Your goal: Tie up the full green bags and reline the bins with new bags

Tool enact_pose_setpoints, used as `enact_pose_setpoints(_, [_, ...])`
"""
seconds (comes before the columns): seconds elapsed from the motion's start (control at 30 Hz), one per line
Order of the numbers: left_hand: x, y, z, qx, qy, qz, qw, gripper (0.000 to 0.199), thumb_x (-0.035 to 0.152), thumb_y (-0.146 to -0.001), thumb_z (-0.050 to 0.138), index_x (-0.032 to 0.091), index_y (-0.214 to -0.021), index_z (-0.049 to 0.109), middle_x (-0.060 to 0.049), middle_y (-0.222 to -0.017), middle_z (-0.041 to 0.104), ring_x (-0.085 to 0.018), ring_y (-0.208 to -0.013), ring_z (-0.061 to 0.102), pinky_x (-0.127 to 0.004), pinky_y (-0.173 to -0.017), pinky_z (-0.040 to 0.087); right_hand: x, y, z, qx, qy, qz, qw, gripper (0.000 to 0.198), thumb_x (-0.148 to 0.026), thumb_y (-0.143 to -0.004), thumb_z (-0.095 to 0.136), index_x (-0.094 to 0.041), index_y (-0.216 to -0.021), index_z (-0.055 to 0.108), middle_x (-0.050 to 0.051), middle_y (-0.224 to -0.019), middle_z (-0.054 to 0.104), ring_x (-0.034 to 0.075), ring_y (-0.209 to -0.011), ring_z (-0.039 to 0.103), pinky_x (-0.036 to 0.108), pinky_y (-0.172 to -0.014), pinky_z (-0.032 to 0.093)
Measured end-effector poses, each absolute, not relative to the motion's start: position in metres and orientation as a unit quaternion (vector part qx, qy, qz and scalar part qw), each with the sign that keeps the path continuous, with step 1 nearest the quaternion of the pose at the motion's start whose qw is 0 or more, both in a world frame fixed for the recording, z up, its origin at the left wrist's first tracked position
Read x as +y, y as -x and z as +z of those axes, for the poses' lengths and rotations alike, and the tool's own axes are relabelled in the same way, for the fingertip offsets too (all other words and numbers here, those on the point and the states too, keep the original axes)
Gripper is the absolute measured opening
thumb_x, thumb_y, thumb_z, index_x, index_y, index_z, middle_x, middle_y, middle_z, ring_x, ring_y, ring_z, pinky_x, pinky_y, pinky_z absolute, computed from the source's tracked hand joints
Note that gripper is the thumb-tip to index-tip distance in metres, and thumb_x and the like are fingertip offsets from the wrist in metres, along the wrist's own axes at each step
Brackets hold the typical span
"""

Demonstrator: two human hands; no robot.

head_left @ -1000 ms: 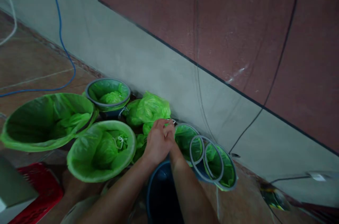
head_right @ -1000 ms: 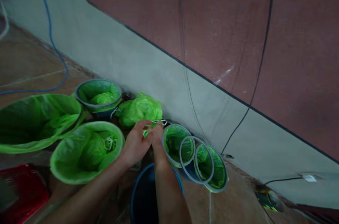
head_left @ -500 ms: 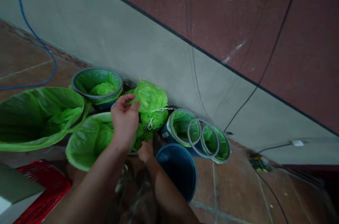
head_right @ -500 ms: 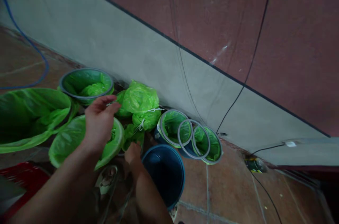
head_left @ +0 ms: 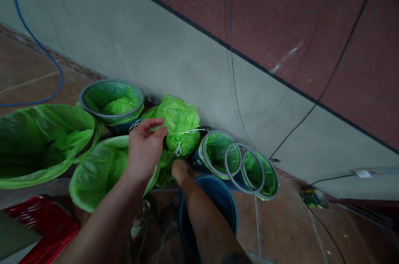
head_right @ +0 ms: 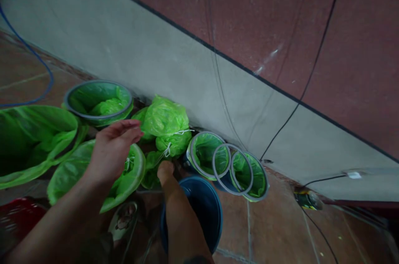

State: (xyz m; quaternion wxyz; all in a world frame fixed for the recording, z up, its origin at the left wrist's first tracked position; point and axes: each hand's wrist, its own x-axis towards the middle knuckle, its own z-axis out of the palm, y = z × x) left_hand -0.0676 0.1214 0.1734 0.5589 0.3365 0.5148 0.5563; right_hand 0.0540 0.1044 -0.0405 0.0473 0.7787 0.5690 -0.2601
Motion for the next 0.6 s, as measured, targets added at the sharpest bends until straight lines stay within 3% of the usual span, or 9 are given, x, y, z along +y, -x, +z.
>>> enact_pose_setpoints(0.1, [0.125,0.068,0.166,0.526,-0.350,0.542,0.555,0.028,0.028,-0.061,0.072,0.016,-0.086,0.068,0.002,-0.065,0.064,-0.013,-0.060,0.058,-0.026,-0.060,0.046,0.103,-0.067,-0.024,0.529,-0.787,-0.313,-0.058,0.010,-0.008,-0.079,0.067,-0.010,-0.079,0.077,0.017,-0.090,0.076,0.029,-0.097,0.071,0.036,-0.086,0.053])
enact_pose_setpoints(0.2, [0.126,0.068,0.156,0.533,-0.387,0.533,0.531,0.030,0.031,-0.063,0.072,0.016,-0.089,0.070,-0.001,-0.073,0.069,-0.016,-0.066,0.062,-0.027,-0.065,0.050,0.095,-0.086,0.001,0.463,-0.755,-0.402,-0.230,0.013,-0.022,-0.082,0.067,-0.013,-0.077,0.076,0.009,-0.076,0.075,0.023,-0.080,0.071,0.033,-0.075,0.055])
enact_pose_setpoints(0.27, [0.126,0.069,0.151,0.537,-0.432,0.500,0.524,0.036,0.033,-0.065,0.071,0.016,-0.097,0.071,-0.004,-0.080,0.072,-0.020,-0.073,0.066,-0.031,-0.069,0.052,0.088,-0.099,0.028,0.448,-0.738,-0.420,-0.279,0.017,-0.030,-0.079,0.071,-0.015,-0.073,0.074,0.005,-0.068,0.072,0.019,-0.068,0.067,0.031,-0.068,0.054])
enact_pose_setpoints(0.33, [0.125,0.070,0.151,0.528,-0.487,0.455,0.527,0.047,0.034,-0.065,0.070,0.015,-0.108,0.069,-0.007,-0.092,0.074,-0.025,-0.086,0.068,-0.035,-0.076,0.054,0.081,-0.110,0.065,0.448,-0.696,-0.440,-0.347,0.017,-0.035,-0.074,0.076,-0.017,-0.073,0.075,0.002,-0.071,0.072,0.016,-0.068,0.065,0.029,-0.071,0.054])
enact_pose_setpoints(0.4, [0.122,0.071,0.155,0.488,-0.555,0.421,0.525,0.059,0.036,-0.064,0.072,0.017,-0.119,0.066,-0.011,-0.113,0.073,-0.030,-0.107,0.066,-0.040,-0.089,0.054,0.076,-0.117,0.111,0.429,-0.558,-0.521,-0.484,0.025,-0.039,-0.070,0.081,-0.019,-0.084,0.077,0.003,-0.085,0.076,0.015,-0.077,0.067,0.029,-0.077,0.055])
enact_pose_setpoints(0.47, [0.118,0.069,0.161,0.432,-0.625,0.397,0.516,0.069,0.039,-0.060,0.077,0.020,-0.125,0.065,-0.010,-0.129,0.068,-0.031,-0.123,0.060,-0.042,-0.101,0.049,0.070,-0.121,0.159,0.404,-0.482,-0.573,-0.525,0.026,-0.039,-0.064,0.086,-0.019,-0.080,0.077,0.002,-0.083,0.075,0.014,-0.074,0.067,0.028,-0.074,0.056])
enact_pose_setpoints(0.53, [0.111,0.065,0.166,0.380,-0.681,0.345,0.521,0.067,0.042,-0.056,0.081,0.021,-0.119,0.069,-0.009,-0.122,0.072,-0.032,-0.118,0.063,-0.043,-0.100,0.051,0.064,-0.128,0.203,0.404,-0.448,-0.581,-0.546,0.024,-0.037,-0.064,0.087,-0.020,-0.079,0.077,0.001,-0.082,0.075,0.013,-0.072,0.066,0.027,-0.072,0.056])
enact_pose_setpoints(0.6, [0.104,0.057,0.167,0.360,-0.706,0.287,0.538,0.047,0.042,-0.054,0.082,0.020,-0.096,0.075,-0.007,-0.095,0.078,-0.033,-0.097,0.071,-0.042,-0.088,0.056,0.055,-0.139,0.238,0.413,-0.426,-0.542,-0.595,0.022,-0.037,-0.068,0.085,-0.023,-0.083,0.077,0.001,-0.085,0.075,0.014,-0.077,0.067,0.029,-0.076,0.057])
